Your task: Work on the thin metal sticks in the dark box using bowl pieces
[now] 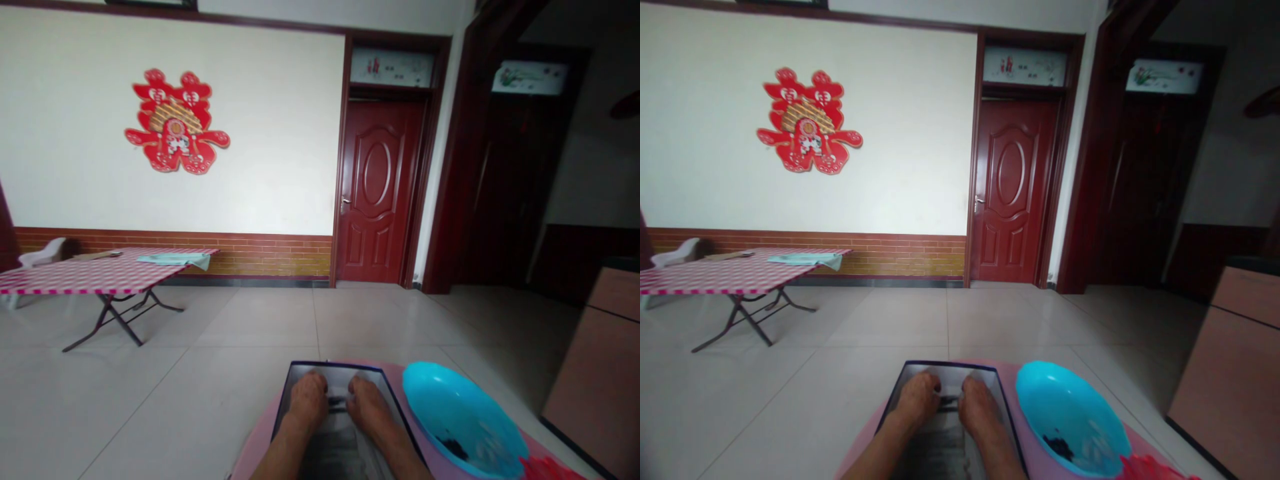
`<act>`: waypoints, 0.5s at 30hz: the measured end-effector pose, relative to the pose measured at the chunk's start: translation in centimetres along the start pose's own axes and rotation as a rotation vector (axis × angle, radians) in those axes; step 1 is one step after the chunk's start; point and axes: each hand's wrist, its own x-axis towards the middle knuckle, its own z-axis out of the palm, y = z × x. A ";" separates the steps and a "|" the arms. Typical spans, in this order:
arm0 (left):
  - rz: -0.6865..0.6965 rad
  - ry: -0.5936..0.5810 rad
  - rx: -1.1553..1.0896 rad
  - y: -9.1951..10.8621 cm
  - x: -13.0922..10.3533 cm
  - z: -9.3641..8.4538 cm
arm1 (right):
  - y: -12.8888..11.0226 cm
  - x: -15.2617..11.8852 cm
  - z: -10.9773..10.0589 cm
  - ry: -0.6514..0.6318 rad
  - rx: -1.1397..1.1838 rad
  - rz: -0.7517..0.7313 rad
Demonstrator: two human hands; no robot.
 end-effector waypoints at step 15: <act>-0.021 -0.025 0.065 0.1 0.1 0.2 | -0.5 -1.1 -0.8 -0.029 -0.061 -0.017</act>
